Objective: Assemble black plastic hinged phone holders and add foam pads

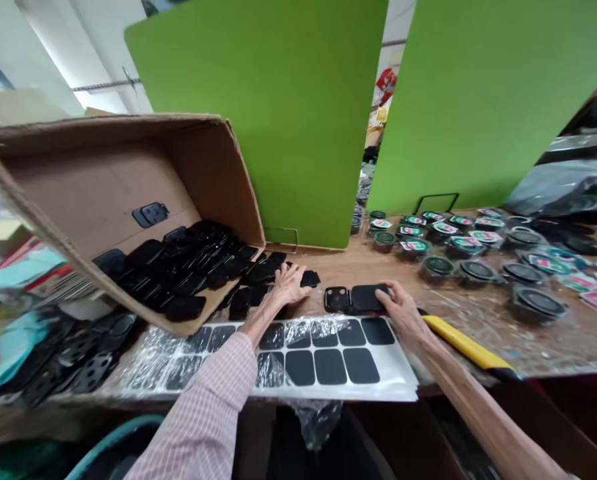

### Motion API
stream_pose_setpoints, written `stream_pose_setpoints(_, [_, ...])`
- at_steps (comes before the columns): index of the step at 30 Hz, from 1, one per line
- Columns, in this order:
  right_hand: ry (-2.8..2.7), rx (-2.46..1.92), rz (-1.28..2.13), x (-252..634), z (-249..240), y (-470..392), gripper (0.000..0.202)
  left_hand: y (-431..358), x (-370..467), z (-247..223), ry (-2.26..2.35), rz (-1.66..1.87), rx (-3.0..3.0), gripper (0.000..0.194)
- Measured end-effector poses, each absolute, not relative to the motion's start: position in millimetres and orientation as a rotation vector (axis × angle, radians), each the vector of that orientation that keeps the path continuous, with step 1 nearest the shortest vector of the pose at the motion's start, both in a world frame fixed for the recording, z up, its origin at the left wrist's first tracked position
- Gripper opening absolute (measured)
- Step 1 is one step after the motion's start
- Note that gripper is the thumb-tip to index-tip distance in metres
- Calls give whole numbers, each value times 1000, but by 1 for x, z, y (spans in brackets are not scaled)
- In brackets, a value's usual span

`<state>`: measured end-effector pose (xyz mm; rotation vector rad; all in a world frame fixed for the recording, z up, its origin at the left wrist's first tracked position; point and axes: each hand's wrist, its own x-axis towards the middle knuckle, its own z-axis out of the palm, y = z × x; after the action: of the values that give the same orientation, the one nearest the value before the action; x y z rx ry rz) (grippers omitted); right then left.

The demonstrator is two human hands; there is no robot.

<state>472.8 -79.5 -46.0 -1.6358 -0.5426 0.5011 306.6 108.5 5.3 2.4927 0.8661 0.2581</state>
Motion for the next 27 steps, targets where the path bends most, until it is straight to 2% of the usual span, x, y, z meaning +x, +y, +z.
stream_pose_setpoints(6, [-634,-1871,332,487,-54,-62,25,132,325,-7,802,165,2501,48])
stream_pose_setpoints(12, [-801,-1932,188,457,-16,-78,27,110,296,17,774,296,2155,60])
stream_pose_setpoints(16, [-930,-1690,544,388,3,-89,38,51,263,21,489,528,1377,51])
stream_pose_setpoints(19, [-721,-1355,707,335,1,-88,38,2,245,13,379,652,898,39])
stream_pose_setpoints(23, [-579,-1418,561,303,-13,-91,38,-35,233,2,458,735,711,28])
stream_pose_setpoints(27, [-709,-1722,155,299,-27,-106,29,-50,228,-5,587,748,684,30])
